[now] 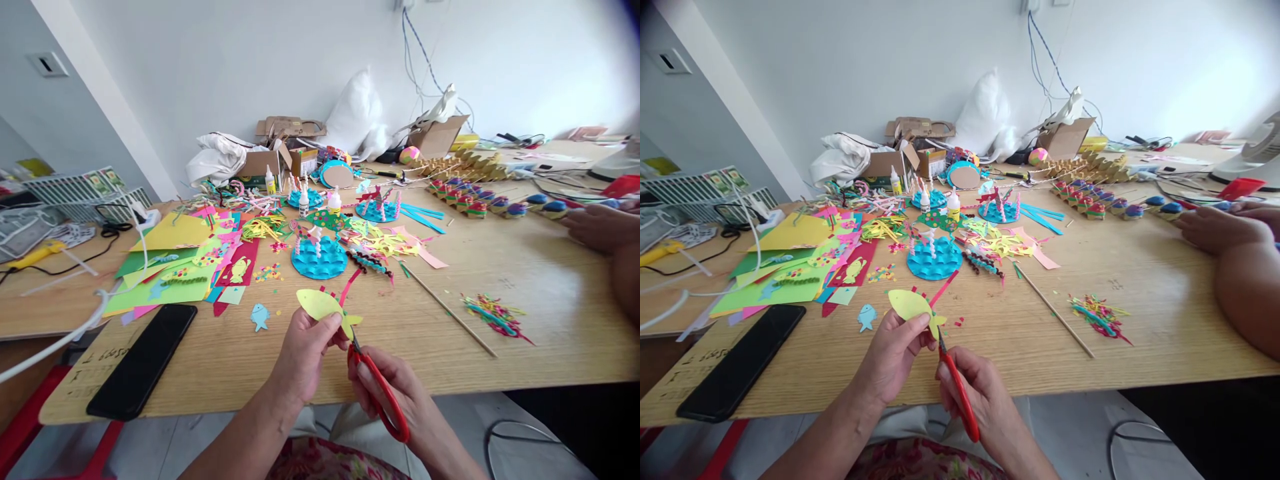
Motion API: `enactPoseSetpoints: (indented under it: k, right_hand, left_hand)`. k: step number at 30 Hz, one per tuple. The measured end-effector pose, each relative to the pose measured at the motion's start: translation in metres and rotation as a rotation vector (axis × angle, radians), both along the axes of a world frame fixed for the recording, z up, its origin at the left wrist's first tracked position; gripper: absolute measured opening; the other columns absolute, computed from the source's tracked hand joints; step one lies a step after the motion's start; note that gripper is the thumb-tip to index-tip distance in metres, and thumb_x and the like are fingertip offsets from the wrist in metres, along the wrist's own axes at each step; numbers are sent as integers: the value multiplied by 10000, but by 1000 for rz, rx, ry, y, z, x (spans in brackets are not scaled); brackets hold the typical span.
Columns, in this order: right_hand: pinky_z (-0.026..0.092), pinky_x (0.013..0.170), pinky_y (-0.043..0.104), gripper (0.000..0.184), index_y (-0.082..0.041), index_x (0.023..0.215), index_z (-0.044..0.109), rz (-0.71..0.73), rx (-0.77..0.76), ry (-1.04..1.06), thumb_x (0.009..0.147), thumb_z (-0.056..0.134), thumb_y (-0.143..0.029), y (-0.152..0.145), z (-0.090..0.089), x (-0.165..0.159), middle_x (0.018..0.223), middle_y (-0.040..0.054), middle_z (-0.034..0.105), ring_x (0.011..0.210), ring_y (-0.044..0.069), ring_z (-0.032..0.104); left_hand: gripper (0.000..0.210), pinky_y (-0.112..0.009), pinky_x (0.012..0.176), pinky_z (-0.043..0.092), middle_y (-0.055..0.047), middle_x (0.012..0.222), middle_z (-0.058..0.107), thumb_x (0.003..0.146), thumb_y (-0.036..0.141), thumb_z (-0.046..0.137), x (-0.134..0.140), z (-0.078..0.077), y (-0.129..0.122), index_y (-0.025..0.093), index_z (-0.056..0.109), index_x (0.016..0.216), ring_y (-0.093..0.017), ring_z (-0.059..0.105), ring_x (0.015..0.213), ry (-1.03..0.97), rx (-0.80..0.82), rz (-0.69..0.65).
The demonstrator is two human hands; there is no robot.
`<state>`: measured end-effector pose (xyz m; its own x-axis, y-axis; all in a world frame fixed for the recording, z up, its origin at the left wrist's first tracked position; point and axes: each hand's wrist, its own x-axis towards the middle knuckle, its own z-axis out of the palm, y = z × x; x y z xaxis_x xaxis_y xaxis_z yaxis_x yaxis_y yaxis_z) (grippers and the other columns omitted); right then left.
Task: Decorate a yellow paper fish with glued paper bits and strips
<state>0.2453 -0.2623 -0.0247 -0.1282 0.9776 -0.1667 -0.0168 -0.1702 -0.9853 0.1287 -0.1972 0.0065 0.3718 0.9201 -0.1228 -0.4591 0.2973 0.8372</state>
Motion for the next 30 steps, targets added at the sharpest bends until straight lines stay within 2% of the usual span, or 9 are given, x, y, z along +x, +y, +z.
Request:
enactPoseSetpoints:
  k: [7, 14, 30]
  right_hand:
    - [240, 399, 198, 422, -177, 623, 420, -15, -3, -13, 774, 438, -570, -1, -2, -1, 472, -49, 418, 414, 66, 345]
    - [303, 451, 208, 385, -166, 678, 457, 9, 12, -17, 792, 440, -533, -2, 7, 0, 524, -38, 432, 478, 82, 386]
    - [258, 414, 199, 407, -177, 624, 419, -21, 28, -37, 795, 424, -546, -4, 2, 0, 487, -47, 413, 437, 69, 348]
  left_hand:
    - [144, -194, 489, 399, 19, 570, 532, 647, 244, 625, 3, 0, 0, 137, 529, 639, -75, 468, 512, 16, -5, 17]
    - [117, -190, 490, 403, 17, 579, 523, 685, 228, 598, 2, -4, -1, 135, 529, 667, -71, 461, 514, 10, 34, -4]
    - [138, -186, 491, 389, 25, 557, 519, 661, 247, 612, 5, -5, -3, 140, 526, 642, -72, 461, 507, 40, 12, 4]
